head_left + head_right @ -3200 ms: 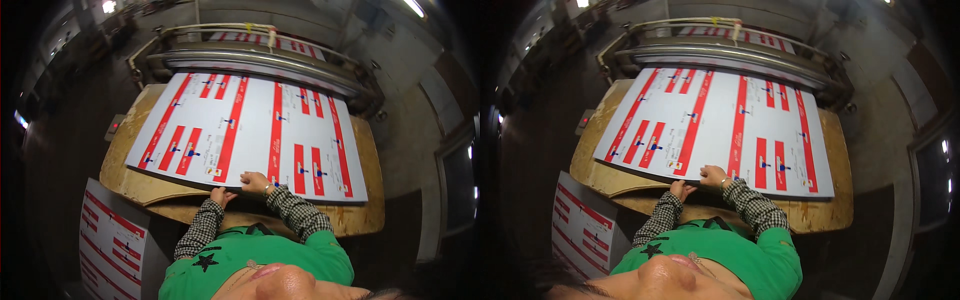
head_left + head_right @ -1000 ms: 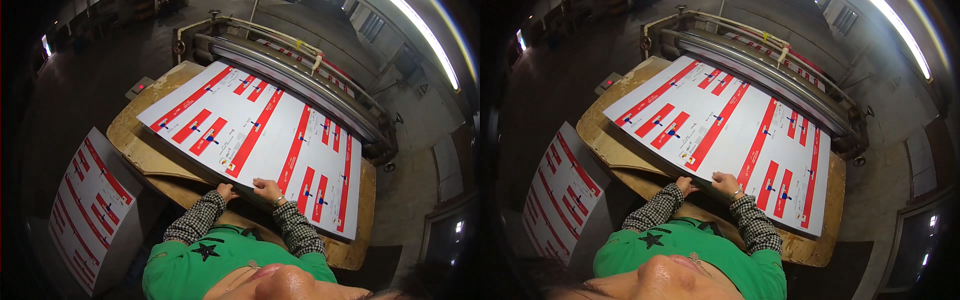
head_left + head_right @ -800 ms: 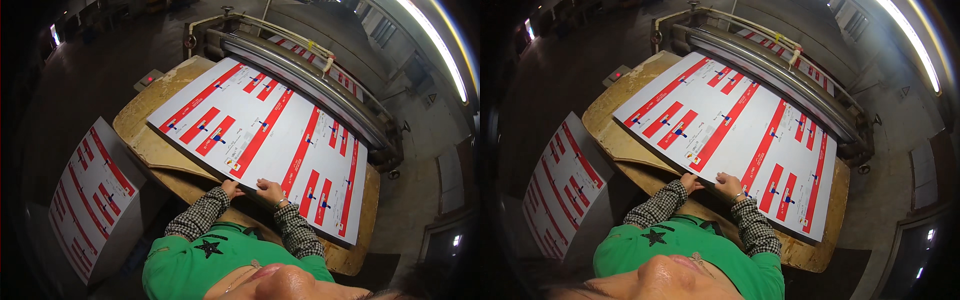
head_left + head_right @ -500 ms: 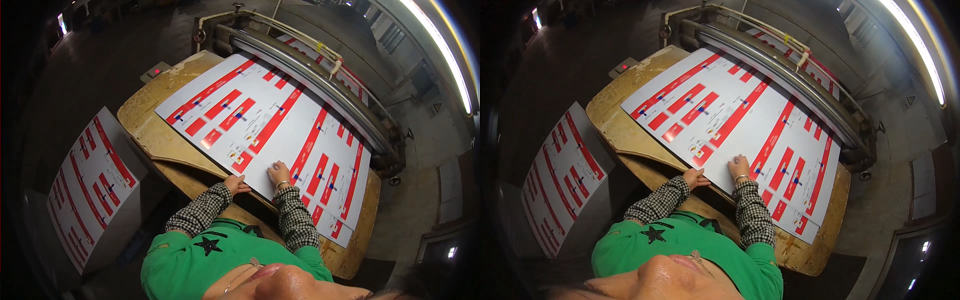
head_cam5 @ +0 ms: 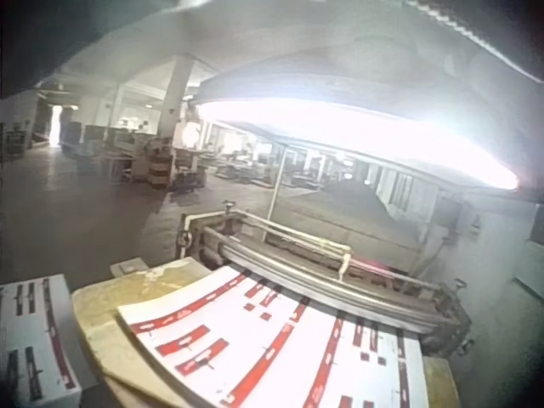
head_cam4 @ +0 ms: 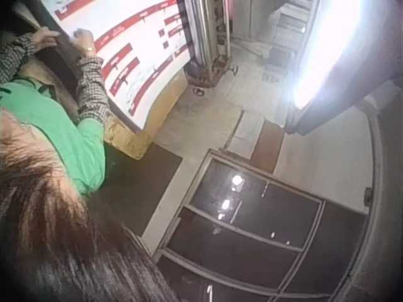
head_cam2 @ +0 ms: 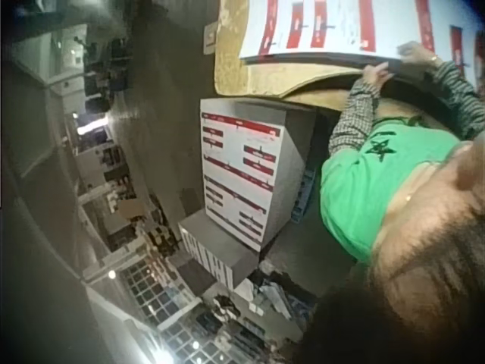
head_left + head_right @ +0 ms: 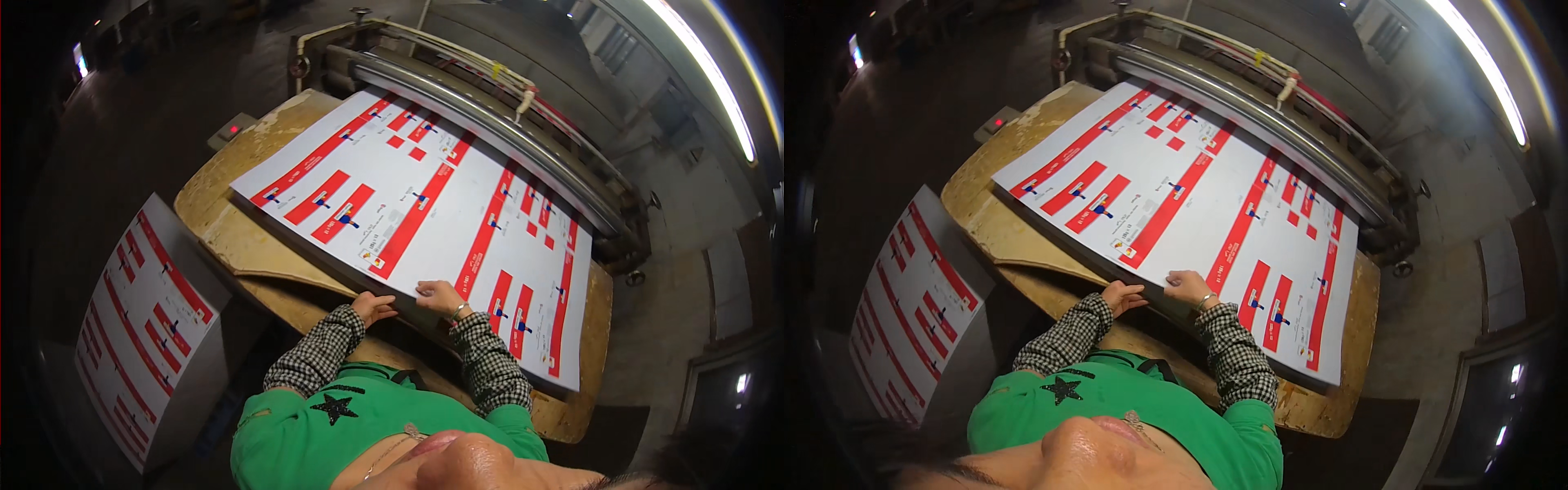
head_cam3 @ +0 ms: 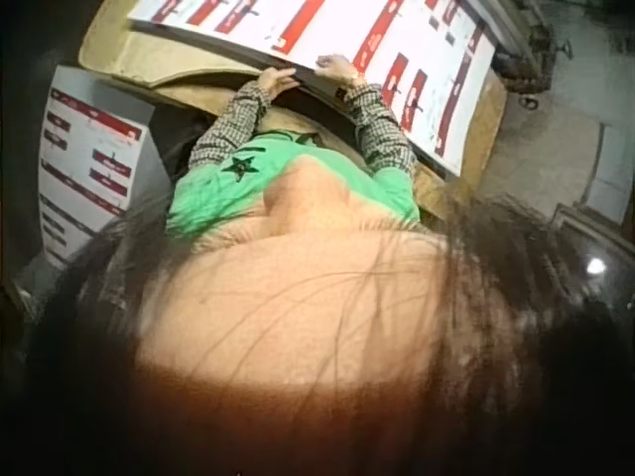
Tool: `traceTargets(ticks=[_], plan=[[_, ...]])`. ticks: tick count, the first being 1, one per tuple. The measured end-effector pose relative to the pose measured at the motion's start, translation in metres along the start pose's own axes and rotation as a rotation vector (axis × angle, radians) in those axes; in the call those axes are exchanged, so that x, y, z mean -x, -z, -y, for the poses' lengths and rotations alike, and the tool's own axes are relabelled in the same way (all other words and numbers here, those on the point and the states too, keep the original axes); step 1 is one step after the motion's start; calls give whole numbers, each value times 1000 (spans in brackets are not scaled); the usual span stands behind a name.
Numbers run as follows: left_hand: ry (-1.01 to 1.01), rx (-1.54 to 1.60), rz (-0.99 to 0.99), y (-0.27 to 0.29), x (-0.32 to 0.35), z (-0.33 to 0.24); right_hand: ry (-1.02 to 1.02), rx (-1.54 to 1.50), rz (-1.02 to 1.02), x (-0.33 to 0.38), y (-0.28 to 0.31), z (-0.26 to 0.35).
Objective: The person repeatedly picks up large printed sheets from a conveyor belt and stacks them onto a growing pile on a nearby pallet. The sheets feature red and white graphics. The person handles the sheets by hand, aligning them carefully before placing them down.
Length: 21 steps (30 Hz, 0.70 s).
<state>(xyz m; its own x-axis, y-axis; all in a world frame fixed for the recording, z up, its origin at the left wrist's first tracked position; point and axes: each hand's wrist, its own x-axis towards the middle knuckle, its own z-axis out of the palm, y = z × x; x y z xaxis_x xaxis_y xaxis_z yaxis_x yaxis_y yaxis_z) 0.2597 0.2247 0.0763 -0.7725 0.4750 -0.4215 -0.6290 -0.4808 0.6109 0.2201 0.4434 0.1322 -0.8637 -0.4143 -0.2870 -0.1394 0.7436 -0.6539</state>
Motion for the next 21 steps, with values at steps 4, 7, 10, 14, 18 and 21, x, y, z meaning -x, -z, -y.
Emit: traceTargets(ticks=[4, 7, 10, 14, 18, 21], plan=[[-78, 80, -190, -1, -4, 5, 8, -239, -168, 18, 21, 27], [6, -16, -302, -7, -7, 4, 53, -235, -203, 24, 8, 22], [-27, 41, -202, -6, -13, 7, -50, -275, -138, 21, -14, -1], [-48, 40, -118, -5, -9, 3, -32, -85, -86, 12, -11, 3], [-3, 47, -141, 4, -14, 12, -108, 89, -244, -22, -2, -11], [-25, 29, -86, 1, -19, 11, -235, 175, -419, -49, -3, -35]])
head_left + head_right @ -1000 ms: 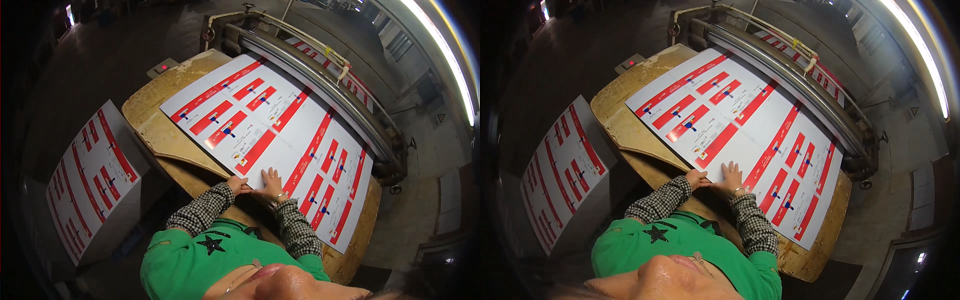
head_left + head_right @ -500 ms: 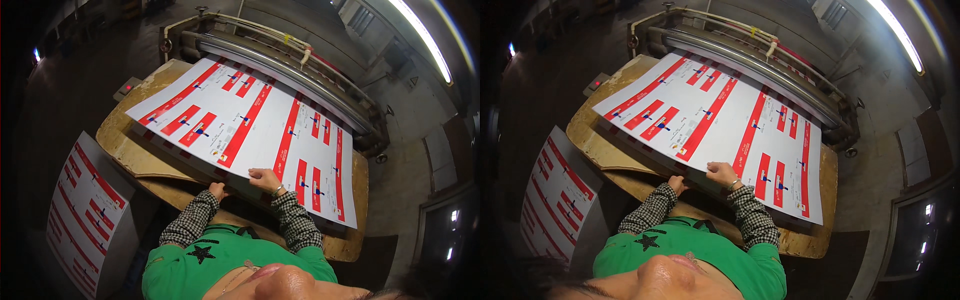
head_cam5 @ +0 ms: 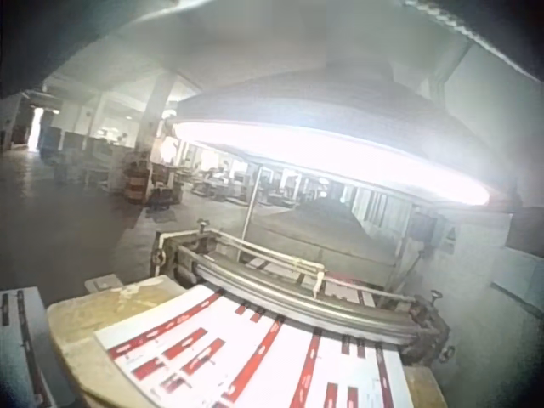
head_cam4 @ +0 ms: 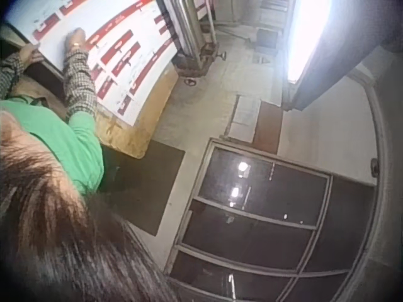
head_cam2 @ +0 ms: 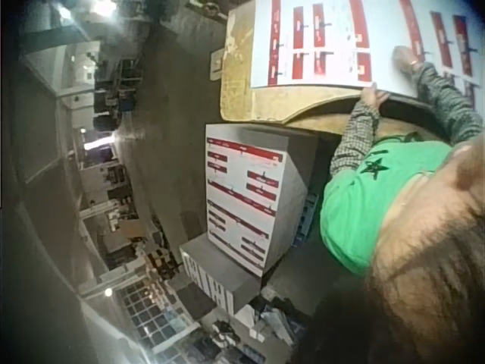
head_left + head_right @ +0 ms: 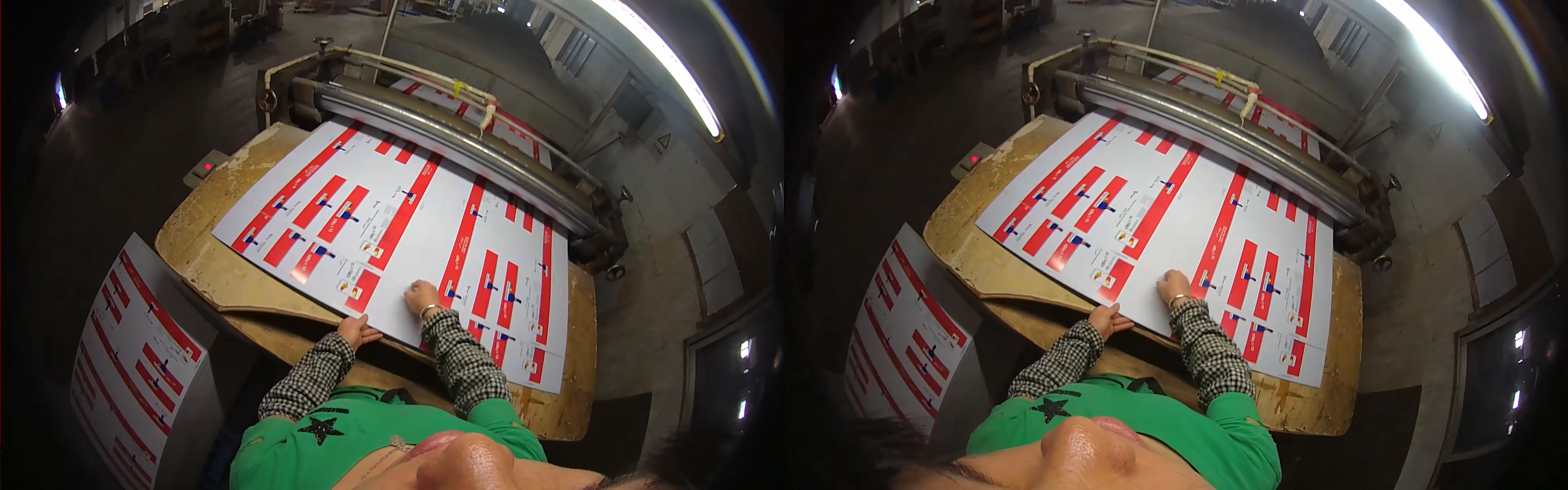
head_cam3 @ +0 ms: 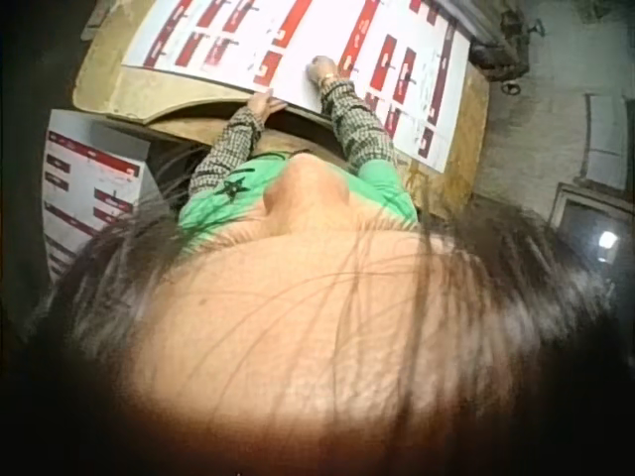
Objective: The person repeatedly picks up large printed sheets from a conveyor belt and stacks them onto a growing pile on a nearby pallet. The sheets feature red and white graphics. The person handles the sheets by hand, aligning them carefully before placing them down.
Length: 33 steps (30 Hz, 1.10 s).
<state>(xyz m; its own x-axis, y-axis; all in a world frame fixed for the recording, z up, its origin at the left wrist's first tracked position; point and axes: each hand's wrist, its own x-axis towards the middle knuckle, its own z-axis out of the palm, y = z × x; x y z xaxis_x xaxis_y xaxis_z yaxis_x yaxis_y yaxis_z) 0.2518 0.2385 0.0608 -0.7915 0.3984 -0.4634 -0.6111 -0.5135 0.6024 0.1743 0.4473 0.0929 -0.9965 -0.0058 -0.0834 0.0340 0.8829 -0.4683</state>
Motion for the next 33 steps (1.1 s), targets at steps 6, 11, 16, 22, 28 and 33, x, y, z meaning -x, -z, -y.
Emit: traceTargets(ticks=[6, 11, 16, 22, 28, 33], plan=[[-37, -16, -11, -1, 7, -2, 369, 361, 278, 59, -18, 34], [-43, -62, 69, 12, 2, 3, 410, 164, 321, 56, 0, 26], [2, 43, 52, -6, 13, -8, 271, -168, 350, 40, 40, 27], [-16, -7, -155, 5, -2, 2, 340, -193, 194, 62, 45, 47], [-12, -39, -27, -3, 3, -4, 360, -216, 216, 65, 10, 17], [12, 9, -12, 5, -4, 0, 184, -167, 201, 27, 16, 20]])
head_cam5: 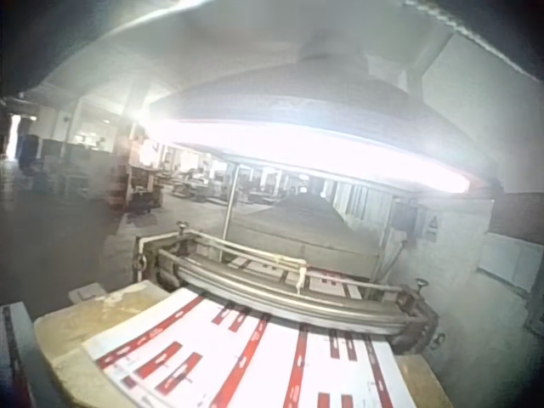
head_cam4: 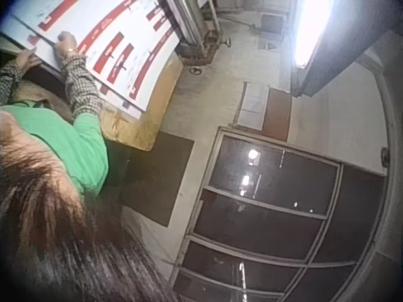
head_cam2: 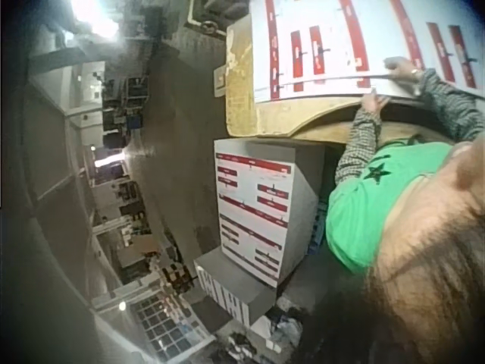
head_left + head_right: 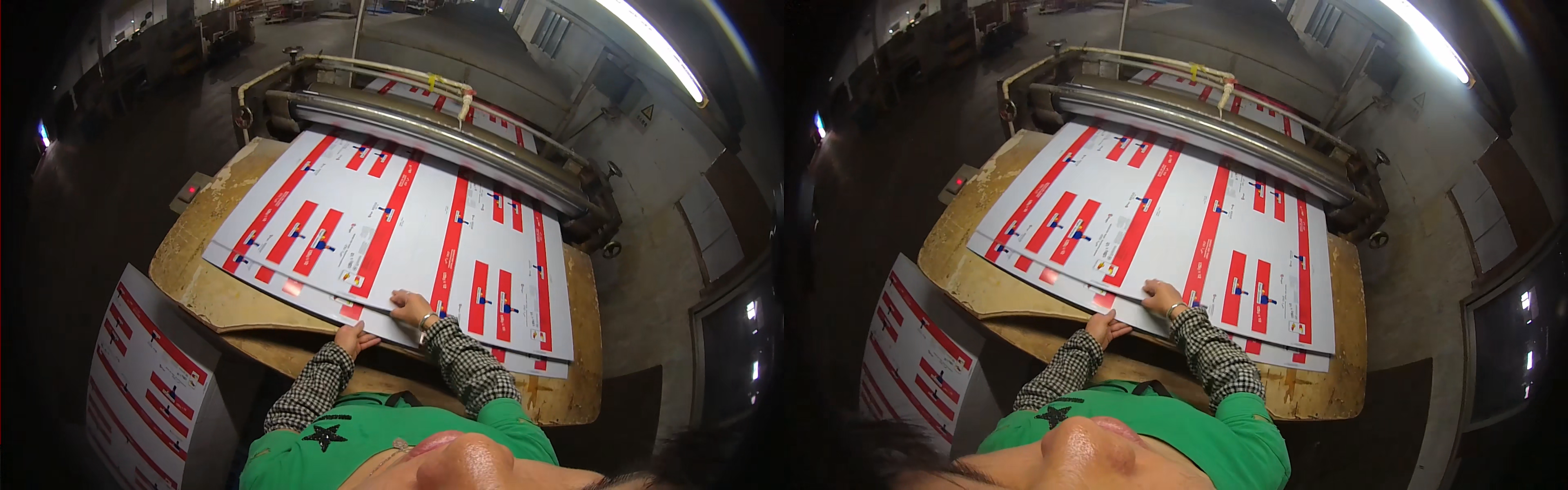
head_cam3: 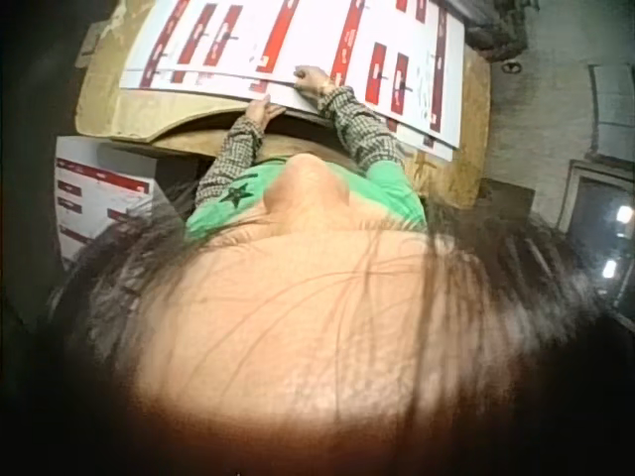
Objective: The person repeatedly picks up large printed sheets from a conveyor belt and stacks them onto a growing pile on a nearby pallet. The sheets feature red and white graphics. The person handles the sheets by hand, aligning them carefully before placing them down.
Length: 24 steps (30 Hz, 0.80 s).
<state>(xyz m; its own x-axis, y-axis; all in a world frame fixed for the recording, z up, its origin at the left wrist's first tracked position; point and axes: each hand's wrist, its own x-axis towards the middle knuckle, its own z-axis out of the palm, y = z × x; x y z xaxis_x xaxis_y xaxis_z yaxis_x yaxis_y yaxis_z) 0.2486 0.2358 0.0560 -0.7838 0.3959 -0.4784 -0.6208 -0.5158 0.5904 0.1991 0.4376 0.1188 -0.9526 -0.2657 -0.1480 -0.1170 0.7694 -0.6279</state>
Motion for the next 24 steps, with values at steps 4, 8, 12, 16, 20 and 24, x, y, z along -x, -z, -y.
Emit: traceTargets(ticks=[4, 8, 12, 16, 20, 24], plan=[[-5, -55, -32, -12, 5, -4, -136, 167, -291, -33, -18, -32], [-81, -45, -7, -4, 5, -2, 148, 382, -4, 10, -27, 20], [-110, -30, 16, -10, 7, 0, 242, 351, -26, 38, -37, 8], [-6, -34, 87, -8, 12, -7, 197, 311, 153, 24, -14, 9], [-29, -55, 73, -23, 20, -13, 229, -52, 45, 13, 11, 2], [-61, -67, -139, 17, -9, 9, 296, 0, -66, 25, 30, 35]])
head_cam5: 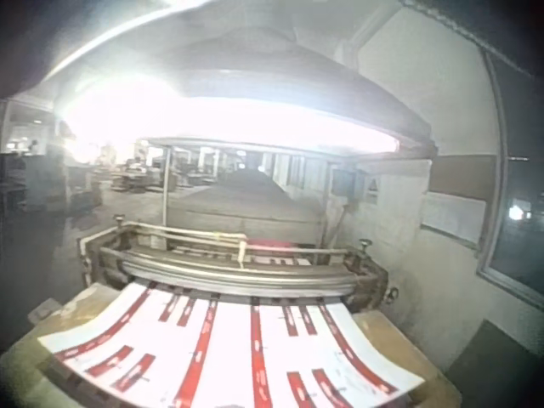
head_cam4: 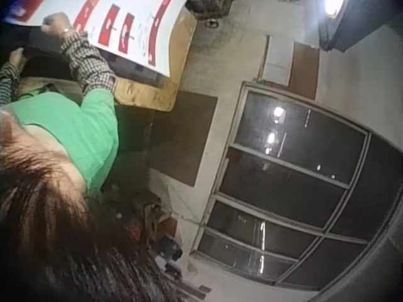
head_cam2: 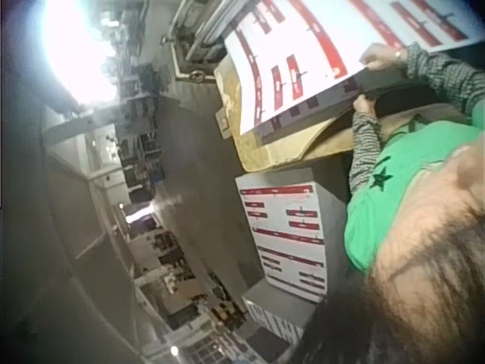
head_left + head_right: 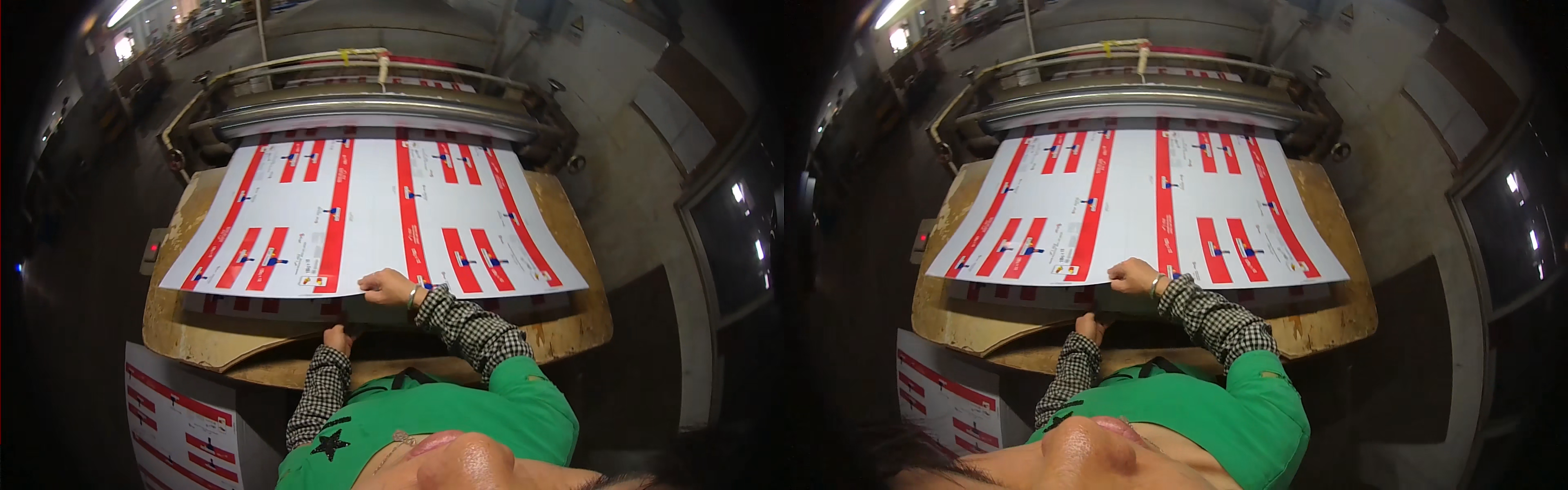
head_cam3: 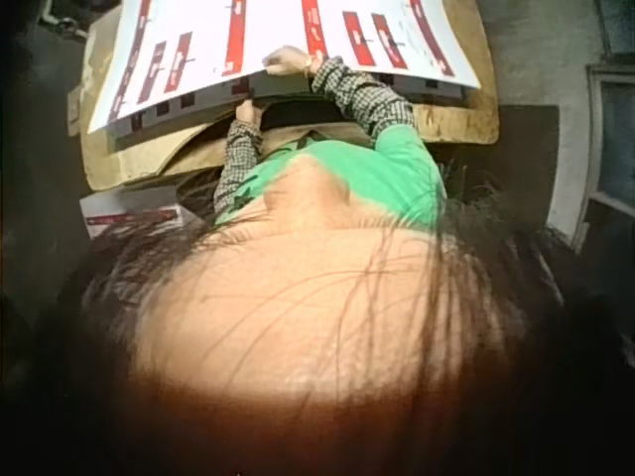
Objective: The person repeatedly picks up large printed sheets from a conveyor belt and stacks them onto a growing pile on a nearby pallet. The sheets feature red and white graphics. The person handles the sheets by hand, aligning them carefully before placing them down.
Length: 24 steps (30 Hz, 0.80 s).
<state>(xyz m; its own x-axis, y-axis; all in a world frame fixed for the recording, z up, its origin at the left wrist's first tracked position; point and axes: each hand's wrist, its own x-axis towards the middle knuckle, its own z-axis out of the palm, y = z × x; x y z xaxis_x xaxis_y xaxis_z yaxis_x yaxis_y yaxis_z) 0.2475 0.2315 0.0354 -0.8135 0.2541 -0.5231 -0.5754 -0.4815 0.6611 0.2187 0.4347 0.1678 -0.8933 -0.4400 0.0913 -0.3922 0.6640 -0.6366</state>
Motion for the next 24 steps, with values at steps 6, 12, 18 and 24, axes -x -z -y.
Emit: traceTargets(ticks=[6, 12, 18, 24], plan=[[11, 35, 19, -26, 16, -14, 26, -160, -141, 23, -50, -34], [4, 9, 157, -29, 15, -12, -300, 20, 109, -1, -45, -59], [-27, -59, 129, -24, 19, -9, -430, 106, -195, -27, -63, -64], [-47, -28, 113, -22, 18, -8, -207, 382, 222, 19, -65, -16]])
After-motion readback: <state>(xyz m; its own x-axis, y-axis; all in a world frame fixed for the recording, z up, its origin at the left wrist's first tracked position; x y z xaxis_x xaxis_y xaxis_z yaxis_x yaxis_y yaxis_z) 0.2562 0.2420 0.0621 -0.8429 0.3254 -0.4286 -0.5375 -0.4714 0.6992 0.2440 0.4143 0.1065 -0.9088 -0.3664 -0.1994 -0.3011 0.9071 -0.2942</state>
